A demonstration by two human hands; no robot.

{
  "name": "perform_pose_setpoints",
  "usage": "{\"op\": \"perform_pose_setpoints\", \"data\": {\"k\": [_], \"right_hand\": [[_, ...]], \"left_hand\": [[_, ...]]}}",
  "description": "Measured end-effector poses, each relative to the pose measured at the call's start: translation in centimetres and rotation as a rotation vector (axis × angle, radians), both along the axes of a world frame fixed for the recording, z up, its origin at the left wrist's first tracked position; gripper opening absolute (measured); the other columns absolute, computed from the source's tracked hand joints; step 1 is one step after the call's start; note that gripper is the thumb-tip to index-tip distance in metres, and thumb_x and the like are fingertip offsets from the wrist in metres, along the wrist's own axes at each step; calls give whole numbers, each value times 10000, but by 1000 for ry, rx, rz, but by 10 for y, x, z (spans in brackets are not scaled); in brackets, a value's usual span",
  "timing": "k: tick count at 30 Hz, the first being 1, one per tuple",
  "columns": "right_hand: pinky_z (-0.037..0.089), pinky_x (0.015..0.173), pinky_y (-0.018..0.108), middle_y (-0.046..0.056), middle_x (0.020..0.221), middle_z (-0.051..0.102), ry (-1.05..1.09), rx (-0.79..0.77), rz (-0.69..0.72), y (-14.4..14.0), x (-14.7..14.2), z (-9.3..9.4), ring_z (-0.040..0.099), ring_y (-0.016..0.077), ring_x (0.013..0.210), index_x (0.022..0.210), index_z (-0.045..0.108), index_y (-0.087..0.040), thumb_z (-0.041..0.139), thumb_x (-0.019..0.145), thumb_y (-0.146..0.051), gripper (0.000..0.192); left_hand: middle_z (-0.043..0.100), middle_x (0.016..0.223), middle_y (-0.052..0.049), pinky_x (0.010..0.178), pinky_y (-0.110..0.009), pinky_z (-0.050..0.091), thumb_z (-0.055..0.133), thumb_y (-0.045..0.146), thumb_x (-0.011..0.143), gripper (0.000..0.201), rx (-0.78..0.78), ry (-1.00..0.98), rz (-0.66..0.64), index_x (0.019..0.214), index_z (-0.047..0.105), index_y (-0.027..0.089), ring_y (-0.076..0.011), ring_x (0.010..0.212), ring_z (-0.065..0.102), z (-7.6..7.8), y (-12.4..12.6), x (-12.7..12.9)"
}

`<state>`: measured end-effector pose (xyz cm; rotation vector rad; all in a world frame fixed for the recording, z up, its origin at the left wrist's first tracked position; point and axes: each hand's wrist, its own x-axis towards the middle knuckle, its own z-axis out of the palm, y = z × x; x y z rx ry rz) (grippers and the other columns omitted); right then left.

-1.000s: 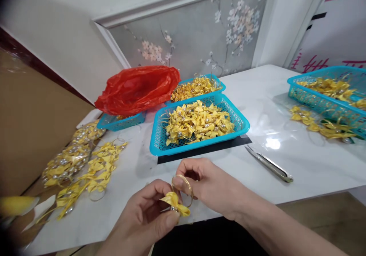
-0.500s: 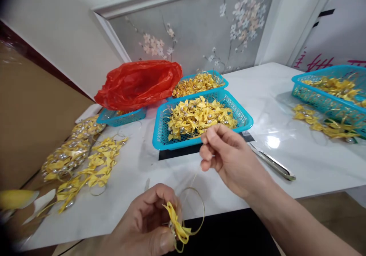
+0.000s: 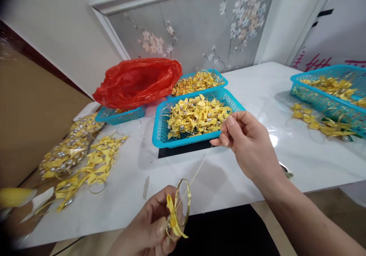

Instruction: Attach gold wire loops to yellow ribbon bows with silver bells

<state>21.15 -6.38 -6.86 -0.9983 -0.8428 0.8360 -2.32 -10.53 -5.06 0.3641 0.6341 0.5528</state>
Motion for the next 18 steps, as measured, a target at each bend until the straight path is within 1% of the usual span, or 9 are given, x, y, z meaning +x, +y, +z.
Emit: {"op": "perform_pose_setpoints", "data": {"k": [4, 6, 8, 9, 10, 11, 13, 16, 18], "right_hand": [[624, 633, 256, -81, 683, 518, -143, 19, -76, -3, 5, -5, 460, 74, 501, 1018, 545, -266, 691, 904, -324, 194], [602, 604, 241, -64, 711, 546, -206, -7, -38, -13, 5, -4, 512, 82, 521, 970, 558, -258, 687, 903, -329, 162], [547, 551, 209, -28, 721, 584, -325, -81, 113, -30, 2, 1, 576, 94, 555, 849, 595, -222, 645, 933, -342, 154], [514, 536, 199, -23, 685, 586, -434, -149, 252, -40, -1, 3, 579, 95, 549, 833, 615, -216, 596, 964, -350, 188], [480, 515, 196, -27, 631, 584, -507, -181, 398, -50, -5, 6, 567, 101, 533, 909, 637, -233, 522, 1001, -361, 195], [479, 540, 201, -20, 664, 604, -511, -215, 530, -61, -10, 8, 581, 104, 560, 978, 644, -251, 470, 1025, -365, 214], [470, 530, 205, -11, 779, 587, -397, -223, 622, -77, -23, 9, 563, 93, 562, 974, 645, -261, 486, 1011, -417, 225], [398, 464, 197, -27, 774, 509, -347, -201, 523, -86, -40, 10, 472, 90, 541, 915, 635, -249, 625, 923, -432, 183], [398, 499, 201, -26, 735, 496, -436, -183, 479, -84, -48, 12, 470, 103, 571, 806, 593, -225, 574, 955, -377, 214]], "left_hand": [[774, 801, -1, 604, -99, 576, 923, 110, 632, 382, -34, 6, 56, 968, 762, 191, -72, 646, 744, 3, -2, 2], [776, 800, 3, 597, -99, 579, 923, 108, 628, 384, -21, 18, 88, 966, 764, 198, -72, 638, 745, 4, -3, 4], [772, 784, 8, 588, -99, 576, 922, 114, 630, 356, 2, 17, 120, 938, 764, 195, -71, 631, 740, 5, -4, 7], [771, 780, 11, 582, -98, 569, 922, 116, 631, 346, 16, 13, 139, 926, 762, 196, -69, 629, 737, 4, -5, 8], [768, 776, 14, 574, -95, 559, 923, 120, 631, 340, 33, 10, 160, 919, 758, 197, -66, 627, 731, 4, -5, 10], [764, 773, 15, 566, -91, 544, 925, 125, 632, 338, 53, 11, 183, 914, 754, 196, -62, 623, 723, 3, -6, 11], [753, 760, 16, 544, -89, 513, 931, 144, 630, 336, 105, 26, 228, 904, 741, 189, -57, 617, 700, 0, -8, 14], [738, 745, 3, 565, -115, 499, 931, 188, 640, 329, 214, 89, 263, 889, 716, 176, -60, 617, 660, -3, -11, 16], [731, 753, 0, 592, -142, 504, 929, 206, 647, 350, 269, 127, 256, 914, 703, 191, -70, 630, 645, -3, -12, 16]]}}
